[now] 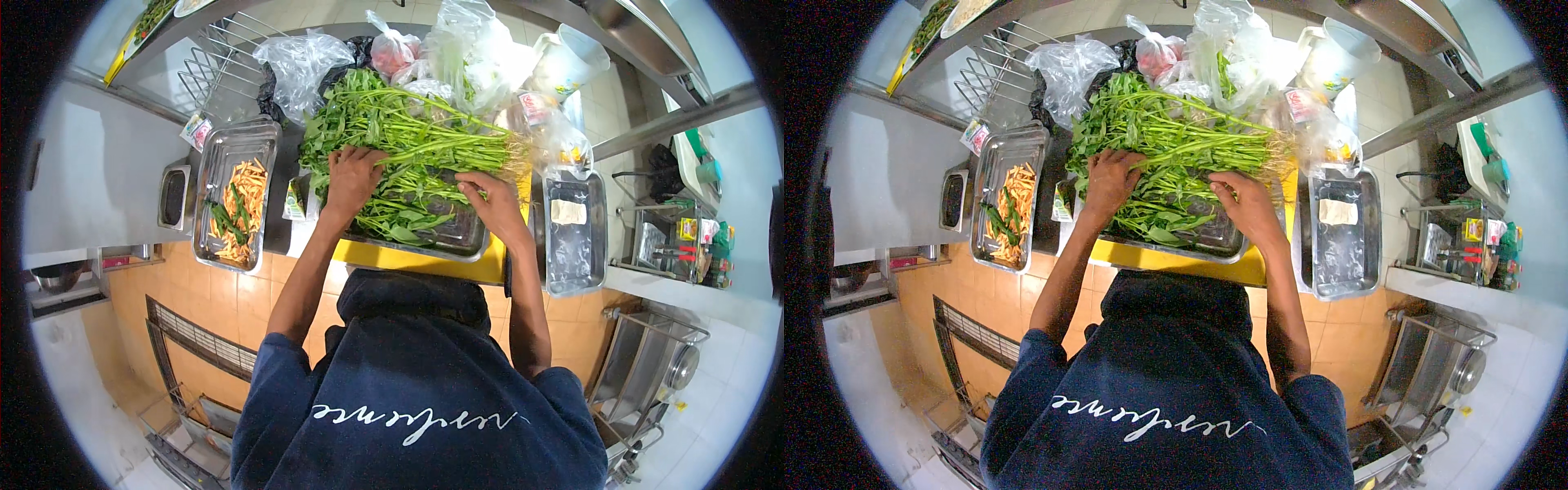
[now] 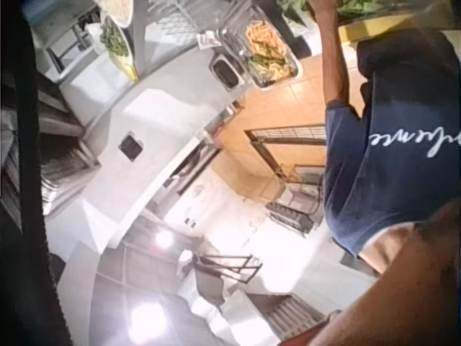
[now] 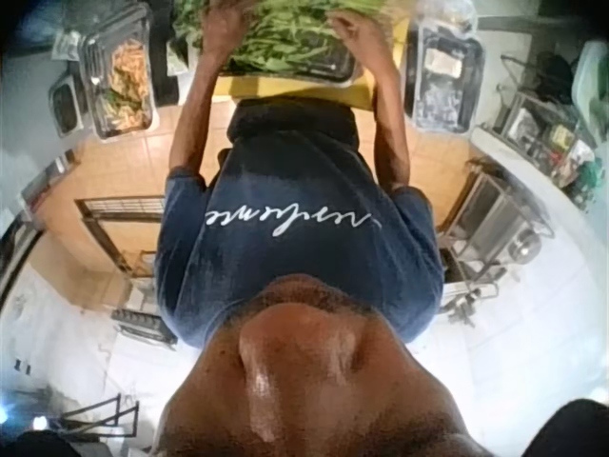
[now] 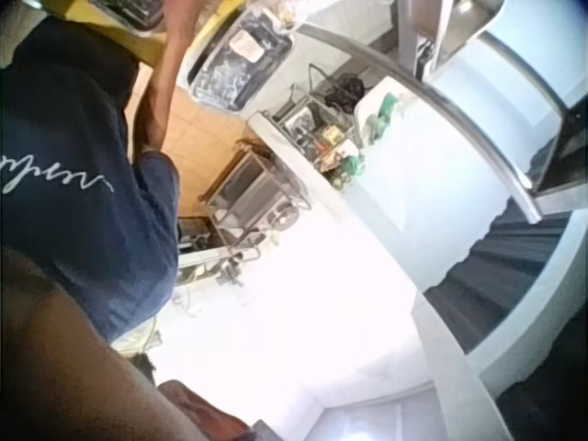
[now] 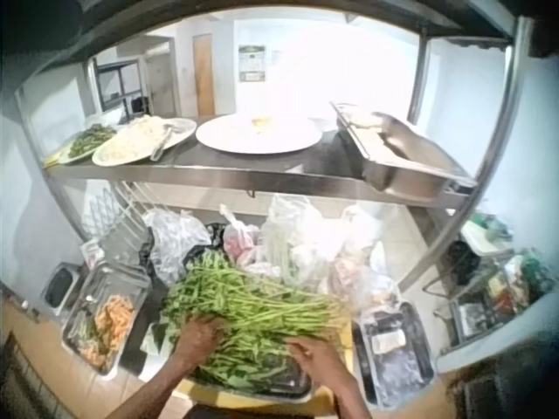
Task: The person picks through leafy green vegetables by hand, turns on a gas burner under a wok, and transfers chopped tofu and potatoes from a tray into the hot wok, stirring them with tongs.
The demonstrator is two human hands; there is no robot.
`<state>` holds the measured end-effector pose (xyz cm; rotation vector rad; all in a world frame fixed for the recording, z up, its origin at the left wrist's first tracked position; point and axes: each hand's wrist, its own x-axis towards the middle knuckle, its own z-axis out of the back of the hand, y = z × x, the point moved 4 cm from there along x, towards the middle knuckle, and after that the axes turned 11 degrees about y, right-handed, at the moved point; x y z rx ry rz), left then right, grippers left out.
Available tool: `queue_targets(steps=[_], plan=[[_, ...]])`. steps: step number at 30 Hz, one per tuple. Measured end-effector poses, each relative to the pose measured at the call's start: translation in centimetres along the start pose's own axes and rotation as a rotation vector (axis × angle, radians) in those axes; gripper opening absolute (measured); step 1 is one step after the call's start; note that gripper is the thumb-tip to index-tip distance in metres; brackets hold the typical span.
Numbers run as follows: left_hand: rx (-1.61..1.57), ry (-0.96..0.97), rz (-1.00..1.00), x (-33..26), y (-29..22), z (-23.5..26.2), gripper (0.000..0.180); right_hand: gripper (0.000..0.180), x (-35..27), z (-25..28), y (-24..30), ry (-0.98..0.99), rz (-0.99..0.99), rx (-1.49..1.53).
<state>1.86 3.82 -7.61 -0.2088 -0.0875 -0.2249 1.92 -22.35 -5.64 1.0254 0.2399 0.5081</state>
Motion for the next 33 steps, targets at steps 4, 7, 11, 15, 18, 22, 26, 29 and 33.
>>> queue_targets(steps=[4,7,11,15,18,22,26,29,33], plan=[[-0.087,-0.123,-0.008,1.2,-0.2,3.2,0.021,0.022,0.2,0.8,0.2,0.024,-0.072,0.051],[-0.101,-0.185,-0.016,1.6,-1.3,7.1,0.021,0.021,0.5,1.4,0.4,0.002,-0.108,0.058],[-0.132,-0.323,-0.064,1.3,-3.7,12.8,0.018,0.020,0.9,3.0,3.8,-0.132,0.049,0.044],[-0.187,-0.357,-0.087,0.4,-5.8,16.4,0.018,0.028,1.2,4.6,7.6,-0.252,0.173,-0.010],[-0.253,-0.383,-0.118,0.1,-7.2,18.0,0.018,0.041,1.1,5.3,9.9,-0.344,0.255,-0.133],[-0.345,-0.378,-0.132,-0.3,-8.3,19.1,0.018,0.040,0.3,6.6,12.8,-0.481,0.268,-0.251],[-0.331,-0.371,-0.215,-0.8,-8.5,18.5,0.019,0.035,-0.5,7.5,13.3,-0.527,0.283,-0.314],[-0.359,-0.247,-0.223,-1.0,-8.9,17.3,0.021,0.024,-1.1,7.3,12.8,-0.410,0.186,-0.385],[-0.390,-0.202,-0.193,-1.2,-9.1,16.2,0.022,0.017,-2.0,7.1,11.8,-0.373,0.135,-0.465]])
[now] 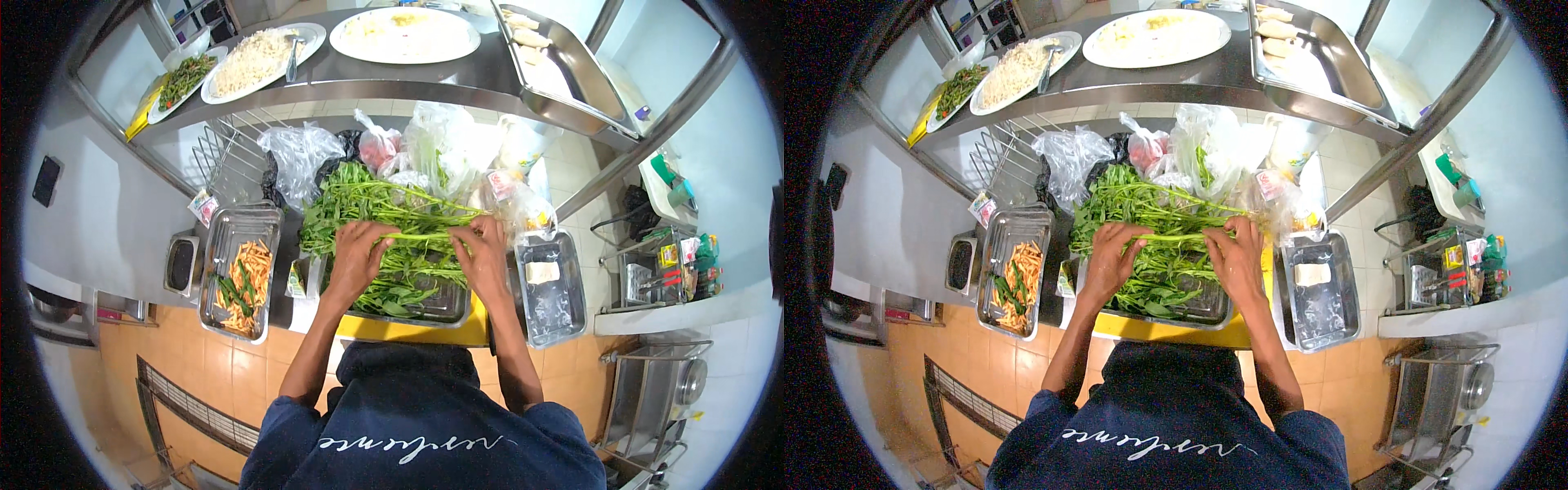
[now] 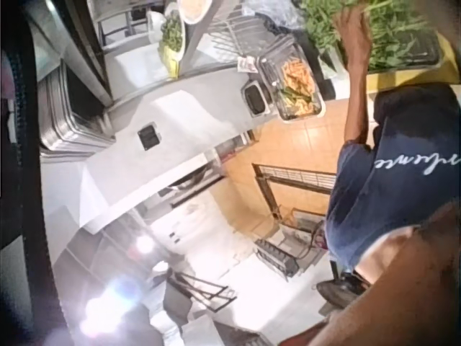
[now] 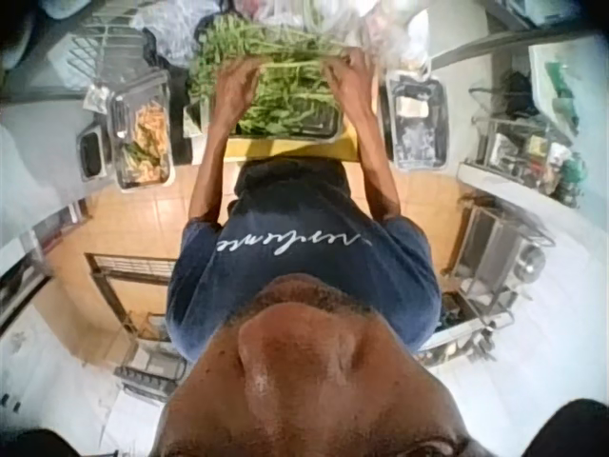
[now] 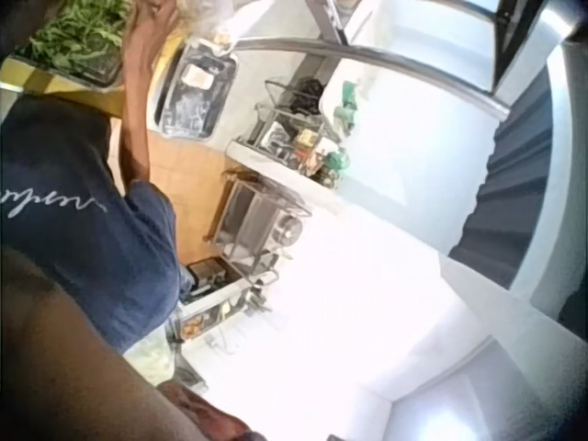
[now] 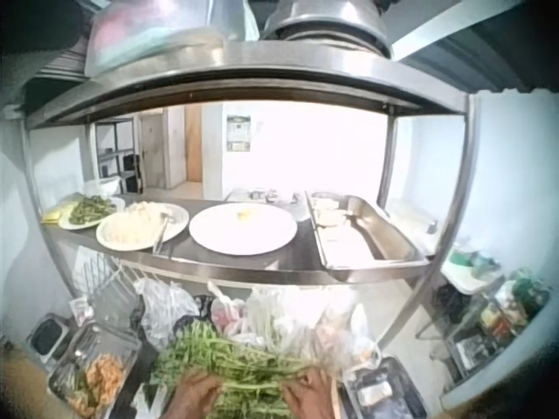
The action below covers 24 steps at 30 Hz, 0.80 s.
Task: The person picks through leafy green vegetables by hand, turns on a gas burner under a wok, and transfers chopped tofu and potatoes from a tray into the hot wok, stirring them with tongs.
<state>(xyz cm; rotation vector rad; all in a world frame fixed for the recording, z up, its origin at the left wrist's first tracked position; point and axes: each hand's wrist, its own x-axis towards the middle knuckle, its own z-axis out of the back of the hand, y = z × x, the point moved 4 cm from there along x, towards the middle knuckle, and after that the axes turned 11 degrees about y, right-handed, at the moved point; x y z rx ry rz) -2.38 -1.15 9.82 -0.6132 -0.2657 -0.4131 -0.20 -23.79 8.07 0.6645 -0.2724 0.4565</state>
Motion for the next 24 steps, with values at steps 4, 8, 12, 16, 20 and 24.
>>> queue_targets(steps=[4,8,12,16,20,24], plan=[[0.067,0.099,0.001,-0.1,-0.4,-0.5,0.021,0.016,0.3,0.9,0.1,-0.047,0.112,-0.055],[0.057,0.090,0.024,0.2,0.1,-1.3,0.017,0.019,0.9,0.5,-0.3,0.123,0.036,0.198],[0.041,-0.019,-0.012,1.4,-0.1,0.4,0.016,0.024,1.4,1.5,0.3,0.066,0.037,0.271],[-0.013,-0.011,-0.064,1.8,-1.0,0.6,0.016,0.027,1.3,1.0,0.0,0.167,0.079,0.319],[-0.013,0.042,-0.083,2.2,-2.0,0.5,0.016,0.028,1.5,0.6,0.2,0.253,-0.017,0.334],[-0.135,-0.010,0.003,2.7,-1.7,1.0,0.014,0.034,1.6,1.6,0.4,0.056,0.088,0.254]])
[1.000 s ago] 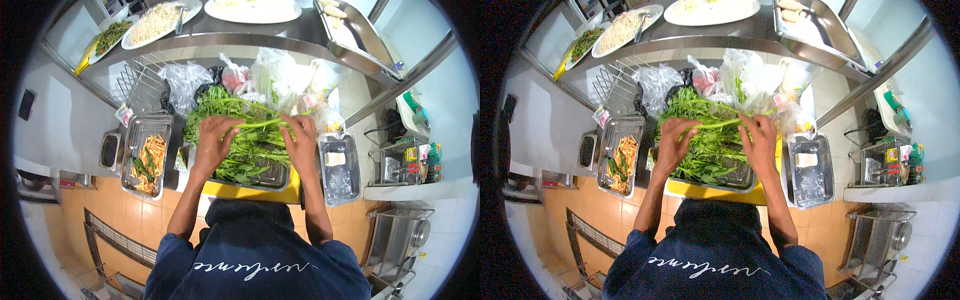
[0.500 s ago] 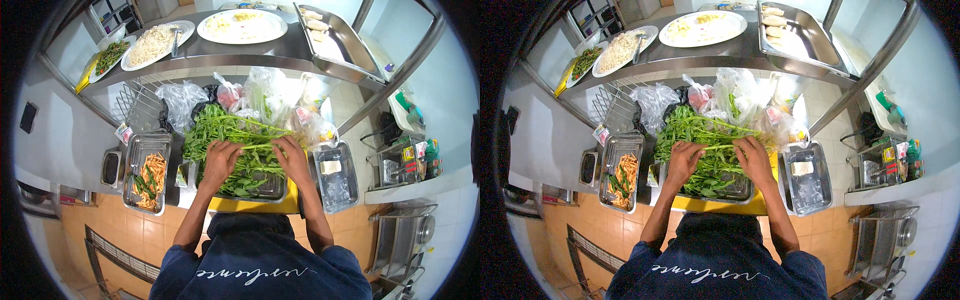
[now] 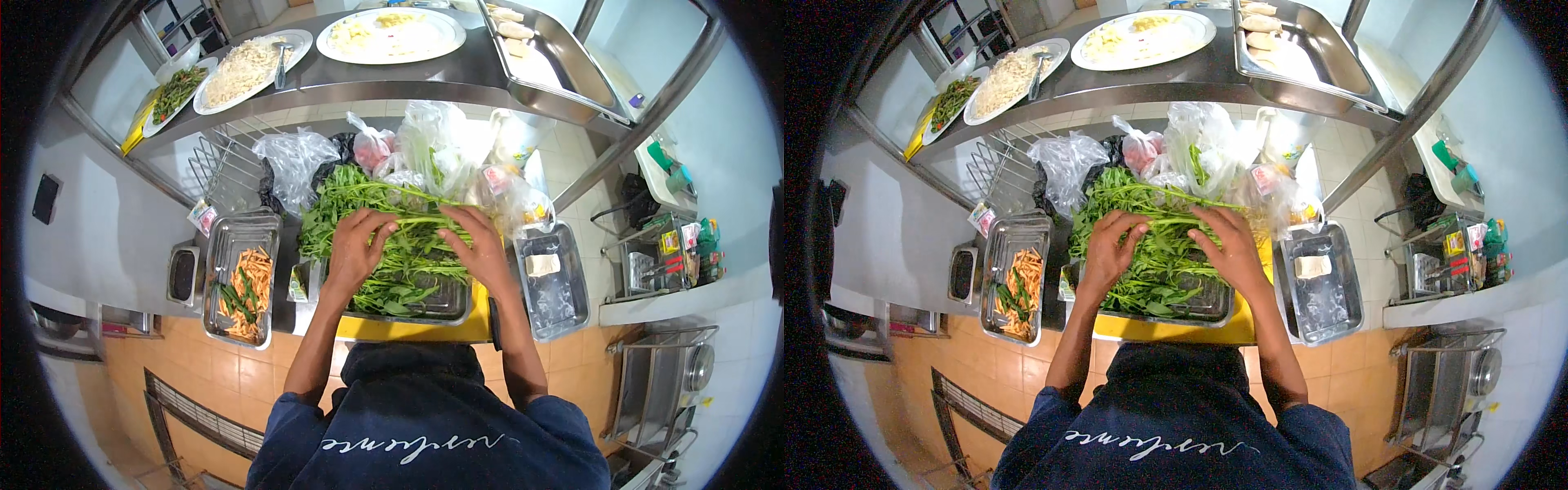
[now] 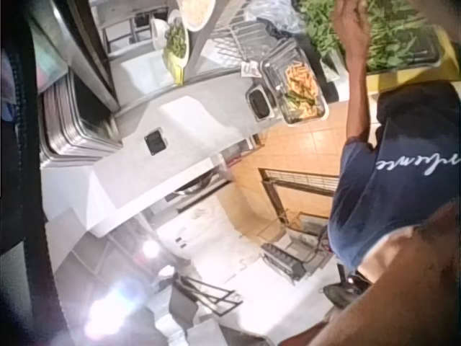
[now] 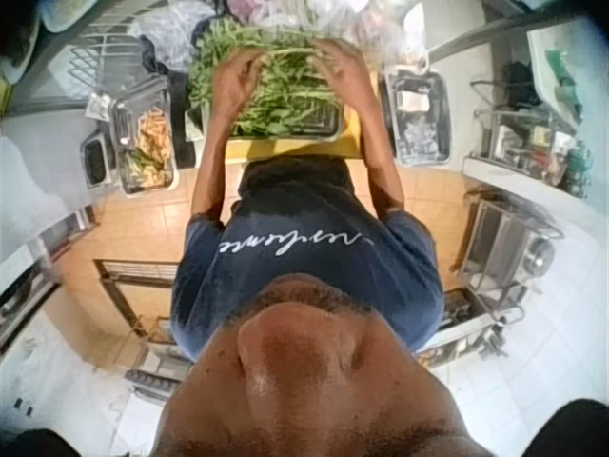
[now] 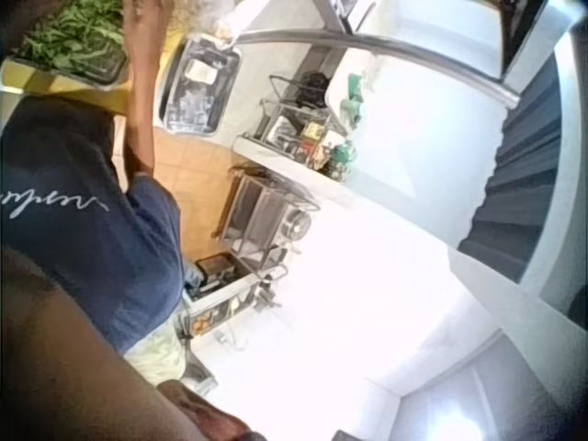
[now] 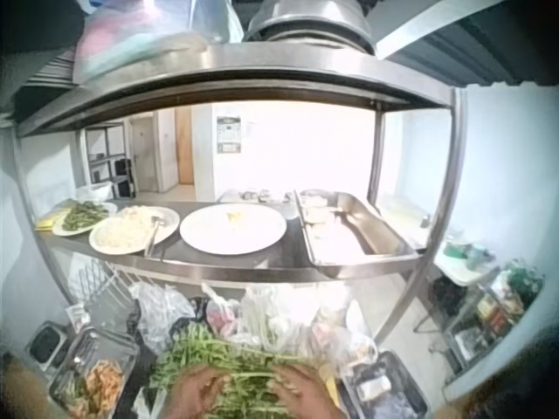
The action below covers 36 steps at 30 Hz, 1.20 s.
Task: The person picks through leafy green vegetables by hand, turns on a gas burner under a wok, and transfers chopped tofu and potatoes from a tray into the hot wok, stirring them with tongs.
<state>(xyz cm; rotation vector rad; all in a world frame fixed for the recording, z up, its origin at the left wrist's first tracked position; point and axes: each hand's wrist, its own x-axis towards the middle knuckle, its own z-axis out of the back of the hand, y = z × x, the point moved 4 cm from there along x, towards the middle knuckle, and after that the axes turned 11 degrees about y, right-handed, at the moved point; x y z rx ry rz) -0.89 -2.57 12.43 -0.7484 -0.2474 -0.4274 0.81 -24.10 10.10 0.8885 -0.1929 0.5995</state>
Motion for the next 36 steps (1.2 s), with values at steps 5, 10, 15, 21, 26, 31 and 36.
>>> queue_targets(steps=[5,10,15,21,26,31,36], plan=[[0.008,-0.072,0.007,-0.2,1.4,-0.3,0.015,0.035,0.1,1.3,0.4,-0.057,-0.011,0.116],[0.032,-0.089,0.041,-0.2,2.5,-0.9,0.017,0.026,0.2,1.5,0.5,-0.098,0.022,0.151],[0.028,-0.076,0.069,-0.1,2.0,-0.9,0.017,0.026,0.5,1.1,0.7,-0.103,0.026,0.158],[-0.135,-0.033,0.027,0.1,1.6,-1.0,0.017,0.026,1.5,0.2,2.2,-0.055,0.148,-0.281],[-0.414,0.041,0.183,-0.5,2.7,-1.1,0.023,0.023,1.4,0.9,-0.4,-0.063,0.081,-0.162],[-0.458,0.181,0.231,-1.2,5.1,-0.9,0.030,0.021,1.0,1.5,-2.1,-0.064,-0.043,0.002],[-0.441,0.208,0.236,-1.5,5.0,0.0,0.030,0.023,0.6,1.7,-2.9,-0.056,-0.150,0.116]])
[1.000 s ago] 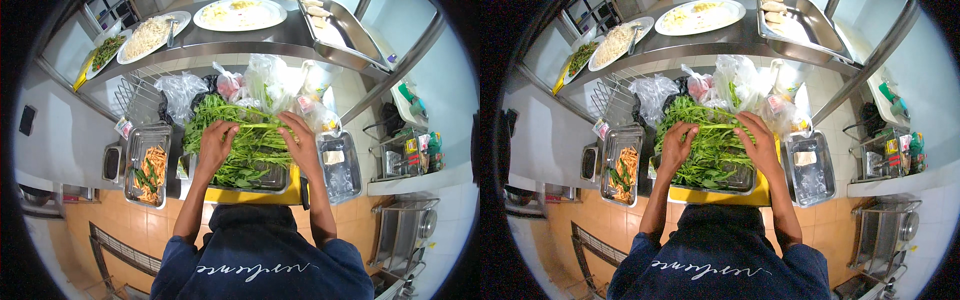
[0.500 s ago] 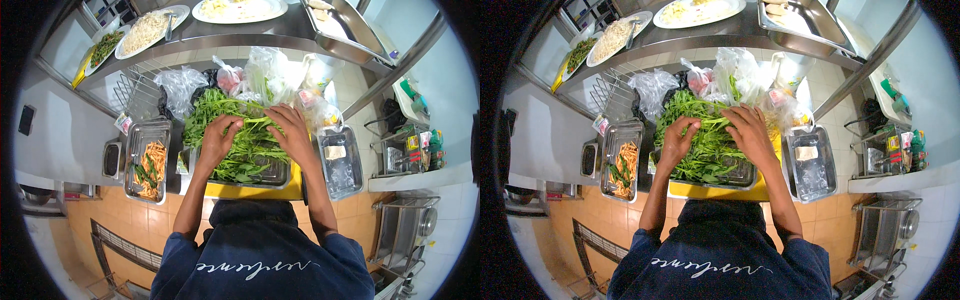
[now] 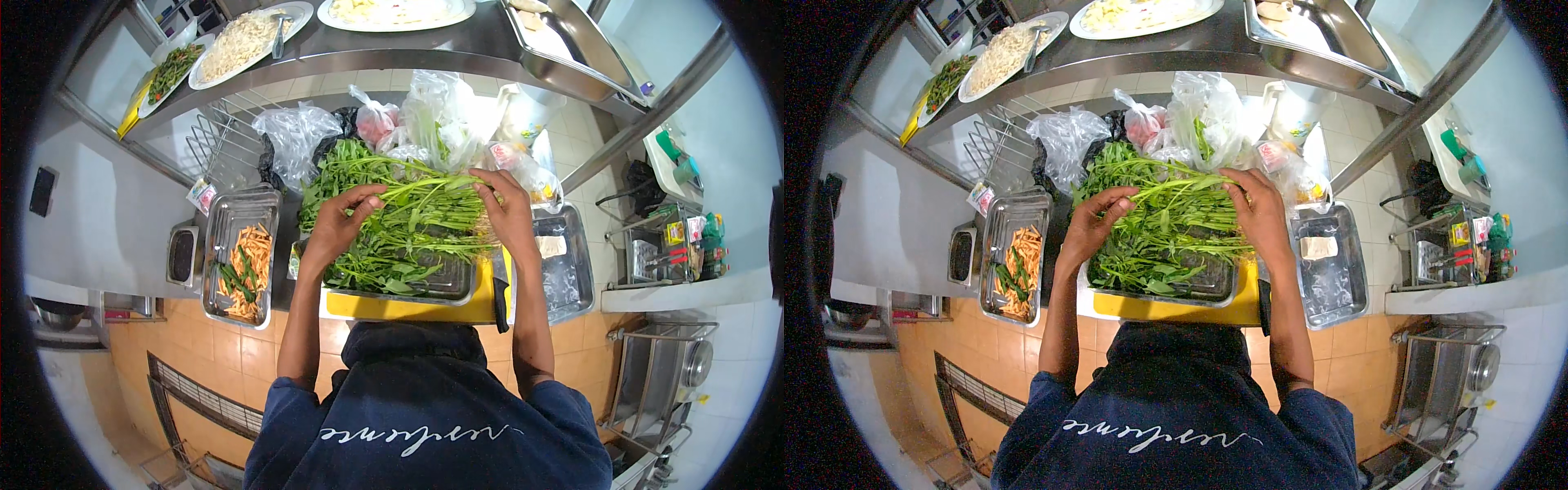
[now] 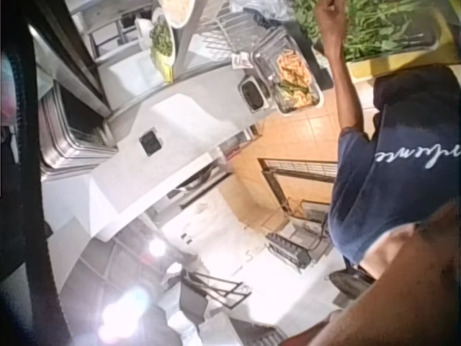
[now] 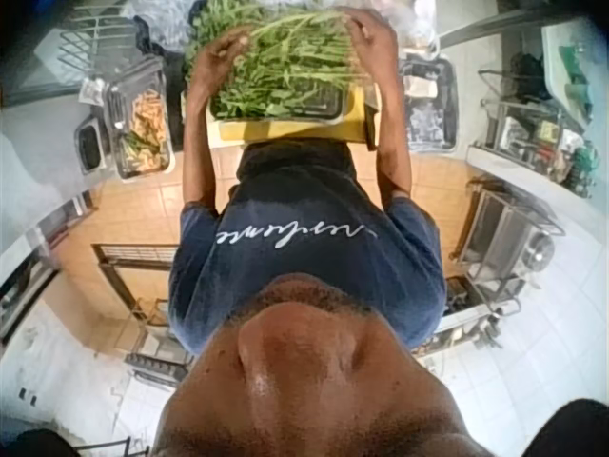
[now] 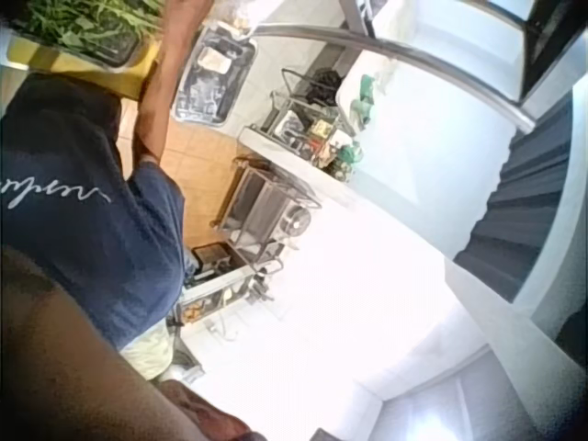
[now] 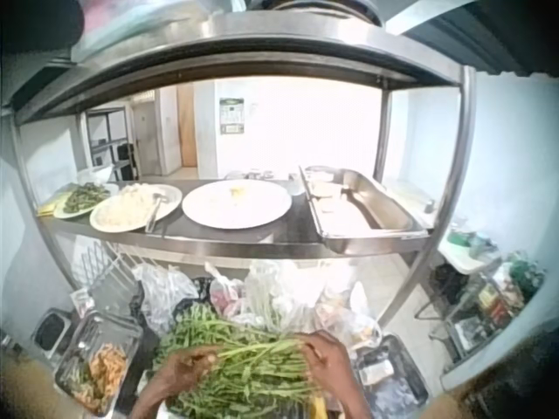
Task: The person picks through leafy green vegetables by hand, turns on a gas burner under a wok, and transfers chopped tofu and potatoes from a tray into the hot wok, stirring them with tongs.
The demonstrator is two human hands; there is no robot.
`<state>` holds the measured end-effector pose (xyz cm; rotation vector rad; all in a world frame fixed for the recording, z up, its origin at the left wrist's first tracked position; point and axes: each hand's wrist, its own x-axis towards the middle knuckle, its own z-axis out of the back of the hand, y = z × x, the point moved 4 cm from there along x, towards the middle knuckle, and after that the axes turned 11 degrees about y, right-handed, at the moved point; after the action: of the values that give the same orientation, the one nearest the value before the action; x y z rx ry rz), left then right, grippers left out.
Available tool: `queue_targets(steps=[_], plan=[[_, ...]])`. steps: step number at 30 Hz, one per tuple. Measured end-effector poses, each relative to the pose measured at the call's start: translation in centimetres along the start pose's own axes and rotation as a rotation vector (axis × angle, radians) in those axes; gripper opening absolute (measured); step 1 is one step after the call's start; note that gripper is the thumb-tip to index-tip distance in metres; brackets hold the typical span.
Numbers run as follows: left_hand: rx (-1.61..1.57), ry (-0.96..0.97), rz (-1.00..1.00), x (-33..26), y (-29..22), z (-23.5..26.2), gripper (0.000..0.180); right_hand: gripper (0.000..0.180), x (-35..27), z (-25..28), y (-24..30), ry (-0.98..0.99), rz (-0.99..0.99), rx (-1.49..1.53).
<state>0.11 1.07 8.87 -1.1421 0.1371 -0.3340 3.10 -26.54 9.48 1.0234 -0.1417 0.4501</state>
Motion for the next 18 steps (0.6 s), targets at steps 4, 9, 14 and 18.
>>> queue_targets(steps=[4,9,14,18], plan=[[-0.042,-0.032,0.016,0.0,0.2,0.3,0.029,0.022,0.0,-0.6,-0.2,0.044,0.017,0.026],[-0.099,-0.006,-0.008,0.1,0.6,0.8,0.029,0.022,0.2,-1.0,-1.0,0.070,0.038,0.047],[-0.274,0.107,0.070,-0.2,1.4,0.4,0.031,0.021,0.3,-0.9,-1.0,0.071,-0.035,0.087],[-0.186,0.120,0.077,0.2,1.5,-0.9,0.031,0.022,0.0,-1.1,-1.7,0.081,-0.032,0.150]])
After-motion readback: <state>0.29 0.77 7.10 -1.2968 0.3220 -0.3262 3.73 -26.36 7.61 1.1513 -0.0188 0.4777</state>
